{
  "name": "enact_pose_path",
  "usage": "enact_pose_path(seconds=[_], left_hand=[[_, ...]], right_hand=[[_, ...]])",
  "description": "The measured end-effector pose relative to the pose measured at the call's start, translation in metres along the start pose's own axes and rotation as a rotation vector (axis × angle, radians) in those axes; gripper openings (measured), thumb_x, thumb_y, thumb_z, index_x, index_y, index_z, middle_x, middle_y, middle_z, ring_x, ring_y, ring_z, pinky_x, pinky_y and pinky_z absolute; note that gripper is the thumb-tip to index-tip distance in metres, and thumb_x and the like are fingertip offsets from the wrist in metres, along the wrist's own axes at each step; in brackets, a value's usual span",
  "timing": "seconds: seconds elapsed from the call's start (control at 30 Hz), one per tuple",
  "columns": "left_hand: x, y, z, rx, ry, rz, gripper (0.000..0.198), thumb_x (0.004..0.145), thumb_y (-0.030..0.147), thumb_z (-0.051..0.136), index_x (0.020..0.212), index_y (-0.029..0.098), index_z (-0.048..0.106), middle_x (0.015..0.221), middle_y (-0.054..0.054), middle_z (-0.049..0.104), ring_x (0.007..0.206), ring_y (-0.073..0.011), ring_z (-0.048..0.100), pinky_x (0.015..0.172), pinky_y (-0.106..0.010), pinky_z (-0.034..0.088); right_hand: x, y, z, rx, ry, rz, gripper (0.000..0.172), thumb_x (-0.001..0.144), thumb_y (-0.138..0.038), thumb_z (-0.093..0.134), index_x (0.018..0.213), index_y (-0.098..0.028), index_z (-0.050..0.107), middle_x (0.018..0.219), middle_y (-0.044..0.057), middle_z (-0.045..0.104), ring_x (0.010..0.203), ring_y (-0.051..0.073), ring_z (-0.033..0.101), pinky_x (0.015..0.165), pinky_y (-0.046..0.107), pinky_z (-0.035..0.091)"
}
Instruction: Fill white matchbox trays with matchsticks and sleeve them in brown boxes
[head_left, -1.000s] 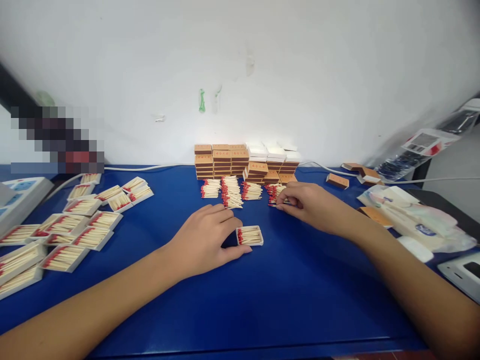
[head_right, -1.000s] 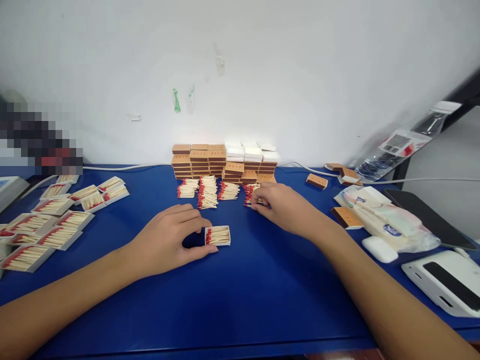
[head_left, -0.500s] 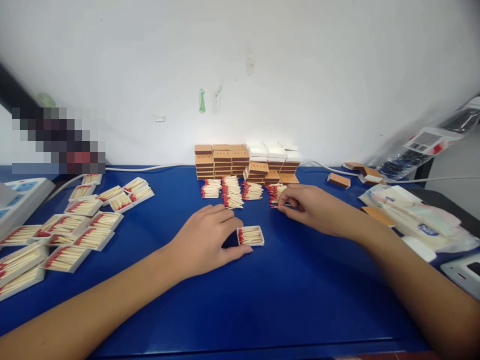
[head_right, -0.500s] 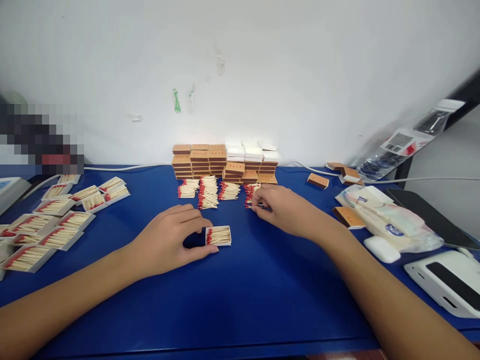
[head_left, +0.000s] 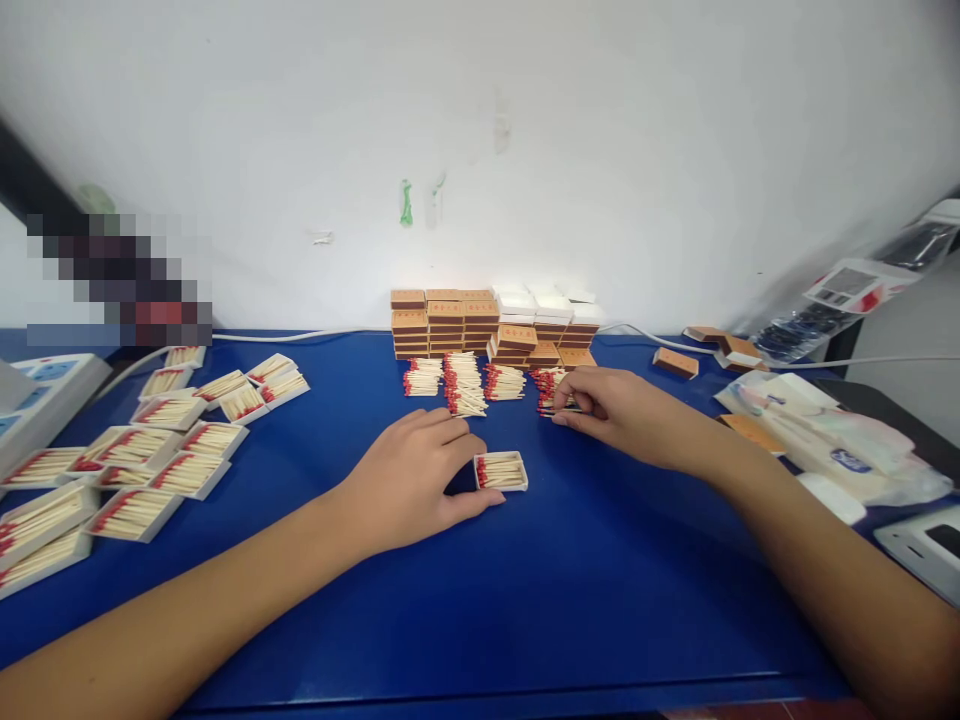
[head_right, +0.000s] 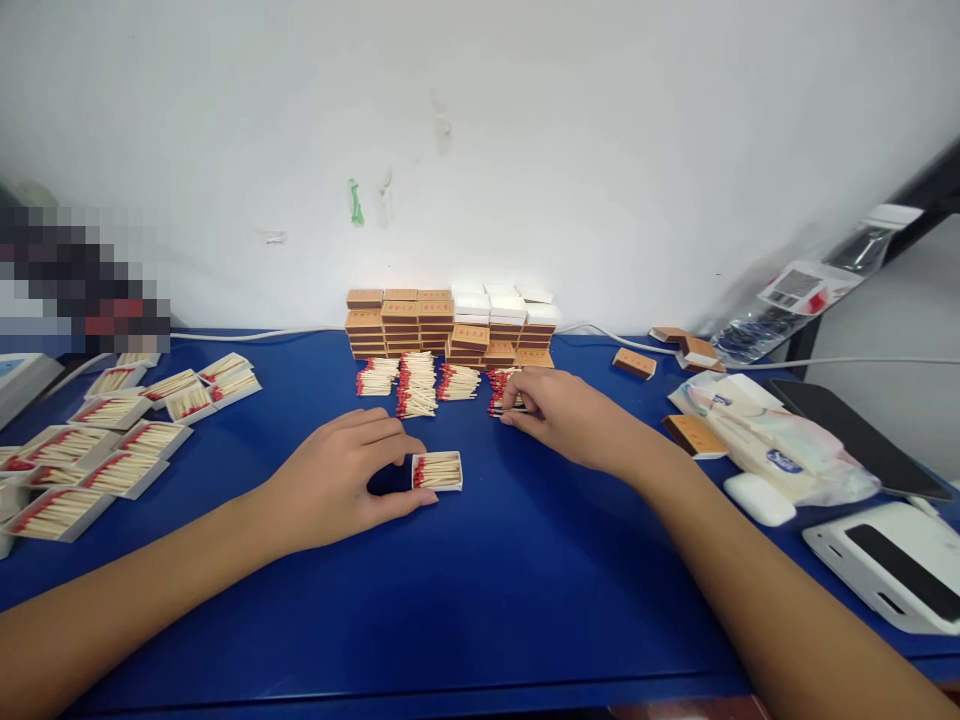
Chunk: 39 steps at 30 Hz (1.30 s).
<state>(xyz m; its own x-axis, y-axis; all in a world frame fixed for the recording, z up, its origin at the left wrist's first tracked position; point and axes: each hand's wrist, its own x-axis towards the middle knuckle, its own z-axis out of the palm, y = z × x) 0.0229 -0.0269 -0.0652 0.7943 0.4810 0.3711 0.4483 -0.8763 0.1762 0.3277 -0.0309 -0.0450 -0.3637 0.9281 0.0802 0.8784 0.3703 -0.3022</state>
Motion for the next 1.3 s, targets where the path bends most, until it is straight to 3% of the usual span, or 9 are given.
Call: enact_pose_path(seconds=[1.3], left_hand=[[-0.0004, -0.0001, 0.0003, 0.014, 0.002, 0.008, 0.038, 0.097, 0.052, 0.071, 0.108, 0.015, 0.074, 0.091, -0.004, 0.072, 0.089, -0.0230, 0.067, 0.084, -0.040, 0.053]], right_hand=[[-0.0016, -0.0070, 0.0002, -0.012, -0.049, 0.022, 0.026, 0.102, -0.039, 0.051, 0.089, -0.022, 0.065, 0.082, 0.006, 0.067, 0.072, 0.021, 0.058, 0.066, 0.032, 0.041]])
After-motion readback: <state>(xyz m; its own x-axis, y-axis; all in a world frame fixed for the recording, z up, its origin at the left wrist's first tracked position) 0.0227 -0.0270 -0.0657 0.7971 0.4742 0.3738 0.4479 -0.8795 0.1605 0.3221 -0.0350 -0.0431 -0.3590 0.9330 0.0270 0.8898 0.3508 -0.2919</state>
